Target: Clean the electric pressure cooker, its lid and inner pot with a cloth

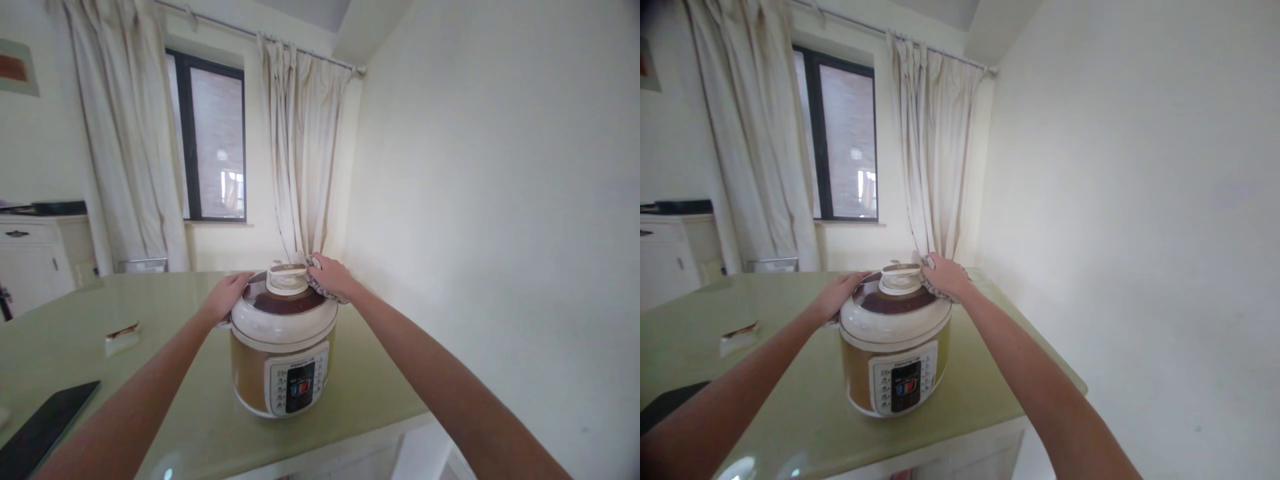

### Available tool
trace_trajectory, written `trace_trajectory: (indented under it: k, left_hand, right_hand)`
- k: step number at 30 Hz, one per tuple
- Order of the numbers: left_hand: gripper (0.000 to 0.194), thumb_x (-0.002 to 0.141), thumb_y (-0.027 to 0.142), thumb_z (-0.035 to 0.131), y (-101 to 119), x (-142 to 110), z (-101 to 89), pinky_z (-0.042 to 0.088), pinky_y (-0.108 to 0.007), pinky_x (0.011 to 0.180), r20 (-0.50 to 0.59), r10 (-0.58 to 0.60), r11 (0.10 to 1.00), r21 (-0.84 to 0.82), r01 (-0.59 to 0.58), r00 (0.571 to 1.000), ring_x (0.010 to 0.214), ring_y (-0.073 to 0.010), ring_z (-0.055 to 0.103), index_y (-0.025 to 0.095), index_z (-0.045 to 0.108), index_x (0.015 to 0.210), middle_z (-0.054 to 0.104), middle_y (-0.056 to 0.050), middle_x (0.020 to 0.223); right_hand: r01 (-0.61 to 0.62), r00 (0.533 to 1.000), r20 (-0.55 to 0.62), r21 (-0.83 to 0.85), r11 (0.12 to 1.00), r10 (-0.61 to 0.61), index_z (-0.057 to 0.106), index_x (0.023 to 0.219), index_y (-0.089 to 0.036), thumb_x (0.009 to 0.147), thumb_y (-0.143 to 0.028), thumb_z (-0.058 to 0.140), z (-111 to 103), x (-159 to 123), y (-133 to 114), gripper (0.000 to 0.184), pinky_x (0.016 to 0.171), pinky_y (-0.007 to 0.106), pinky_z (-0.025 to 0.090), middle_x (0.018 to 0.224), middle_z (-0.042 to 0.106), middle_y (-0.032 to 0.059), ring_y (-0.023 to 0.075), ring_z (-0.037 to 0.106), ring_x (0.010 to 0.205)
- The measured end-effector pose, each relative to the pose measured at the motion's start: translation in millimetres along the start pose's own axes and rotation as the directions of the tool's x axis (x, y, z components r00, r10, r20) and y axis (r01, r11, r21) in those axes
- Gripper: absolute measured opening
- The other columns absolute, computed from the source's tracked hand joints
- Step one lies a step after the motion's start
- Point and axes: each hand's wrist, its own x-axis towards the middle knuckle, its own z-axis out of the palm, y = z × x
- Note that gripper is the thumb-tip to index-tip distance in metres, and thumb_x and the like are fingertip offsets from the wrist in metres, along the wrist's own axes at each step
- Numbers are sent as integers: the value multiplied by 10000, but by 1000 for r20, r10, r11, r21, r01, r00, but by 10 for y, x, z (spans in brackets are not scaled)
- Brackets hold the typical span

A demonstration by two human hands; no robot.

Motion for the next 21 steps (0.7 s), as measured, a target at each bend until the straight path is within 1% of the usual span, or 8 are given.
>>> trace_trajectory:
  k: [4,9,11,13,15,17,18,21]
  left_hand:
    - [685,888,641,380,-81,39,22,491,-376,1021,-2,-1,1000,-12,1,1000,1064,-308,697,192,811,1173,821,-77,1029]
    - [662,896,623,400,-70,27,20,486,-369,1031,-1,-13,1000,-29,13,1000,1093,-304,698,204,807,1206,826,-75,1111]
    - [653,897,601,393,-32,12,14,481,-376,1035,3,-16,999,-29,16,1000,1095,-305,696,197,807,1199,822,-84,1134]
    - [631,891,578,385,2,0,9,482,-387,1031,-7,-12,1000,-21,12,1000,1089,-306,696,195,812,1153,820,-87,1123]
    - [595,887,559,373,19,-7,7,498,-394,987,-17,-22,1000,-4,22,1000,1035,-306,700,195,817,1048,821,-84,1024]
    - [562,884,550,360,19,-10,10,514,-395,912,-14,-35,999,9,35,999,931,-297,696,191,792,894,795,-80,878]
    - [545,879,546,356,15,-11,12,518,-392,880,-14,-39,999,5,39,999,889,-291,688,192,767,826,777,-77,826]
    - [500,856,535,359,4,-10,19,525,-384,829,-18,-43,999,-22,43,999,847,-283,672,201,715,745,746,-71,772]
  right_hand:
    - [37,995,85,154,987,-50,681,1347,-273,882,-398,682,110,63,213,482,1061,402,471,1365,716,77,309,646,1238]
    - [191,971,87,265,945,-221,769,1012,-204,781,-364,769,-5,302,345,281,1006,391,506,1069,781,35,265,690,1064]
    - [162,982,11,453,877,-188,760,972,-180,740,-430,821,-30,413,322,346,938,387,544,976,782,41,257,706,985]
    - [148,988,-72,653,742,-134,752,1031,-170,732,-506,842,-39,537,198,459,892,374,570,981,790,56,245,719,954]
    - [180,981,-79,720,671,-179,753,1083,-174,728,-542,856,-12,672,-43,522,885,358,574,1015,798,59,236,726,963]
    - [238,936,55,627,741,-348,776,1035,-179,688,-538,892,72,807,-359,513,883,340,561,990,802,40,235,727,960]
    - [276,891,168,538,796,-423,788,981,-178,657,-527,914,133,869,-517,493,870,333,553,954,801,28,238,726,944]
    - [337,793,424,293,895,-437,801,871,-174,589,-506,954,318,1003,-850,462,815,318,534,886,797,18,254,726,903]
